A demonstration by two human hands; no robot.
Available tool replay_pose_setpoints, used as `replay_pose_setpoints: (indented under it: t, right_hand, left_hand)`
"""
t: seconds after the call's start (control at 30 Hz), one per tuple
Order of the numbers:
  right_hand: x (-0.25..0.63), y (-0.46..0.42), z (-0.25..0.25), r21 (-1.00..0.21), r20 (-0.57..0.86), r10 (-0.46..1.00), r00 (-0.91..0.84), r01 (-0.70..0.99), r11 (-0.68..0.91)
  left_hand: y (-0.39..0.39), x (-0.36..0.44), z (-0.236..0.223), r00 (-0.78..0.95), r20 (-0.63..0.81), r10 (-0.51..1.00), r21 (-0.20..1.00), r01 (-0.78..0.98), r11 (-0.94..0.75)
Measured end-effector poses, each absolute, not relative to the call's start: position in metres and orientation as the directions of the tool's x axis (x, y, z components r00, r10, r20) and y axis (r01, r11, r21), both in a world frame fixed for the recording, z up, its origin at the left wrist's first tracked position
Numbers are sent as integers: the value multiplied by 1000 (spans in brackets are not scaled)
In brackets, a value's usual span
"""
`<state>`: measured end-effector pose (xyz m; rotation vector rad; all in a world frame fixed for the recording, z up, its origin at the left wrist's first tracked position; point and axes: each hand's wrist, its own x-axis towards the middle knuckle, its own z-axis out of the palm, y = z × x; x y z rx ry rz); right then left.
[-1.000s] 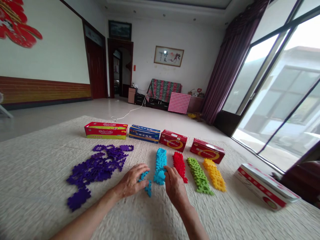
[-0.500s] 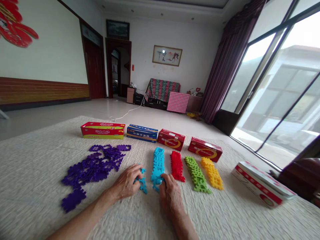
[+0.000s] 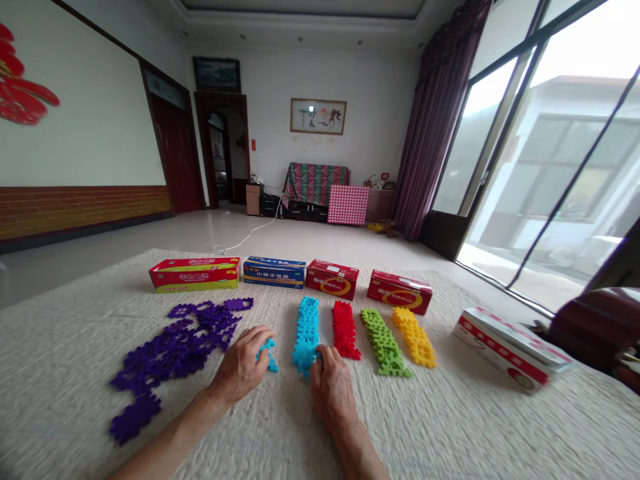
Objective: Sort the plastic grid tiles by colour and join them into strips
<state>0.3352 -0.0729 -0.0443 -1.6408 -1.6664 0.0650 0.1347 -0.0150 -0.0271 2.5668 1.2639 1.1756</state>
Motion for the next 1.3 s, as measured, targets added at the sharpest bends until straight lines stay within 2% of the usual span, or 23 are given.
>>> replay_pose_setpoints:
  t: [0.17,0.27,0.47,0.63,1.17,1.3]
  right_hand:
    - [335,-70,-49,-543,448,885,129,825,154]
    - [335,-68,-51,-540,452,880,142,830,143]
    - [334,-69,-51,-513,428,891,150,852,103]
    - [335,-69,-51,-531,481,863,154,834,147]
    - [340,-64,-48,-533,550,804,225,836,131]
    - [340,-65,-46,-535,585,783,209,825,179]
  left_hand:
    - [-24,174,-20,422,429,799,429,683,-591]
    - [-24,183,-24,418,389,821,443,697,-565]
    - [-20,177,-39,442,443,780,472,625,-622]
    - [-18,178,-42,415,475,776,495,603,-626]
    - [-17,181,-43,439,507,742,439,609,-661]
    - [-18,181,-37,404,541,738,446,606,-659]
